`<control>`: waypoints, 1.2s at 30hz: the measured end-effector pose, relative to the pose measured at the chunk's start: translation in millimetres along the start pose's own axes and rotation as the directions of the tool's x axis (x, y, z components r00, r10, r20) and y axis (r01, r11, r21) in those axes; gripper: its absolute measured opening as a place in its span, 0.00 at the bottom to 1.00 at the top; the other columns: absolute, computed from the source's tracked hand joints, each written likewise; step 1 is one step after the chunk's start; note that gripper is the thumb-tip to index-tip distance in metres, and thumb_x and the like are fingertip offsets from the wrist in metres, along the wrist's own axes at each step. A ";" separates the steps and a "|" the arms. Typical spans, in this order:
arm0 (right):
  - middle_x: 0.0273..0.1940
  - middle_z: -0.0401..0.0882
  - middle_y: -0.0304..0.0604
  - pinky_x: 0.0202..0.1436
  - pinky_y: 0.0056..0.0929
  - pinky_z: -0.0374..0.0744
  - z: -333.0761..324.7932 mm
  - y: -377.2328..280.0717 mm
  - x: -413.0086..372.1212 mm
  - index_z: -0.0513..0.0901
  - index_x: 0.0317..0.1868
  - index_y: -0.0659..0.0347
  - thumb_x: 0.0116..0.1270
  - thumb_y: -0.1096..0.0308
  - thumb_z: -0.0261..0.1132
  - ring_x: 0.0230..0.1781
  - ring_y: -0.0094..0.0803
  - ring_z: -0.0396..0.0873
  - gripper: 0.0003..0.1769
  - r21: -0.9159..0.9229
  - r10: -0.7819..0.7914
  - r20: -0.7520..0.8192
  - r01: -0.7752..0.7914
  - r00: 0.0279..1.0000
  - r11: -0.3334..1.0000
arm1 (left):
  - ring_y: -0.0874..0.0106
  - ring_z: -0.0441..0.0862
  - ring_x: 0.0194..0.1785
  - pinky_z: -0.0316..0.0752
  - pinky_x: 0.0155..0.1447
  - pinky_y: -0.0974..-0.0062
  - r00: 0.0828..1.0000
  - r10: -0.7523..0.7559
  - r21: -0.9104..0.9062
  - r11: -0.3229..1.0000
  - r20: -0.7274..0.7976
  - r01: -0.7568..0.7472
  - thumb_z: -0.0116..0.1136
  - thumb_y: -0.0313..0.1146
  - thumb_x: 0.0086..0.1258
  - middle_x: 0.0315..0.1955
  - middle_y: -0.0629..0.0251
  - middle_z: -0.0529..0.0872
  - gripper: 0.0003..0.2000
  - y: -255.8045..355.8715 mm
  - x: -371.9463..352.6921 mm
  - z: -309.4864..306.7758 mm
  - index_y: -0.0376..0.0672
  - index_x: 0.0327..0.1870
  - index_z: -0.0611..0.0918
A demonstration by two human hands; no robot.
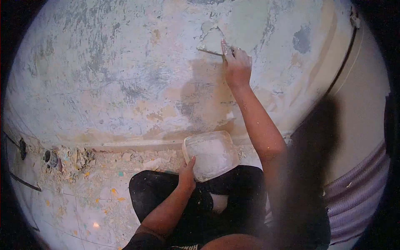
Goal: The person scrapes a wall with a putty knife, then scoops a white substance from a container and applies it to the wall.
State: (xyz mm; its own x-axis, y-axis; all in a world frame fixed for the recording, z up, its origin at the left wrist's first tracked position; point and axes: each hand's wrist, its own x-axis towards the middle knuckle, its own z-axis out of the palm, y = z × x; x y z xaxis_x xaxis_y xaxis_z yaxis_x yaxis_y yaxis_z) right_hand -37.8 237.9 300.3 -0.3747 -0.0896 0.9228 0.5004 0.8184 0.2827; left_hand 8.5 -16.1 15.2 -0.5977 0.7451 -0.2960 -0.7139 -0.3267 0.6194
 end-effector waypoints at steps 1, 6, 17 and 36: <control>0.47 0.81 0.41 0.50 0.44 0.74 2.3 0.6 0.1 0.79 0.68 0.43 0.65 0.70 0.66 0.47 0.41 0.79 0.29 0.001 0.001 0.000 -0.001 1.000 1.000 | 0.53 0.77 0.62 0.75 0.65 0.52 1.000 0.000 0.001 1.000 -0.001 0.000 0.59 0.40 0.75 0.60 0.50 0.77 0.29 -0.3 0.5 -0.5 0.39 0.72 0.65; 0.47 0.81 0.41 0.50 0.43 0.74 5.6 -1.0 2.0 0.79 0.68 0.43 0.67 0.69 0.65 0.47 0.40 0.79 0.28 0.010 0.030 0.052 -0.030 0.998 0.999 | 0.53 0.77 0.63 0.75 0.64 0.51 1.000 0.014 0.021 1.000 -0.006 -0.014 0.58 0.40 0.76 0.60 0.50 0.77 0.28 -0.6 -0.1 1.3 0.41 0.73 0.65; 0.49 0.79 0.41 0.53 0.45 0.73 0.4 -8.9 -2.7 0.74 0.72 0.48 0.61 0.70 0.65 0.50 0.41 0.77 0.36 0.119 0.034 0.110 -0.047 0.993 0.992 | 0.56 0.79 0.60 0.76 0.63 0.56 1.000 0.003 0.010 1.000 -0.009 -0.002 0.58 0.39 0.76 0.59 0.52 0.78 0.28 1.2 -2.1 1.3 0.38 0.72 0.67; 0.26 0.75 0.38 0.29 0.28 0.71 -14.6 -17.3 3.5 0.81 0.43 0.62 0.80 0.58 0.55 0.25 0.25 0.72 0.15 0.710 0.511 0.647 -0.692 0.565 -0.134 | 0.61 0.82 0.56 0.77 0.59 0.63 0.998 0.058 -0.042 0.997 -0.015 -0.059 0.58 0.35 0.77 0.55 0.53 0.82 0.23 0.6 -2.0 3.4 0.33 0.68 0.71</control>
State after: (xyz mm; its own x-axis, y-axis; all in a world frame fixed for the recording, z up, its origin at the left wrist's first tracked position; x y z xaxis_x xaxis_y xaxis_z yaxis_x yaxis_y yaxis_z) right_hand -36.3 215.2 302.4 -0.4614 0.7351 0.4967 -0.3620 0.3551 -0.8619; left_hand 10.5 -15.8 18.6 -0.6437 0.7160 -0.2701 -0.6922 -0.3943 0.6045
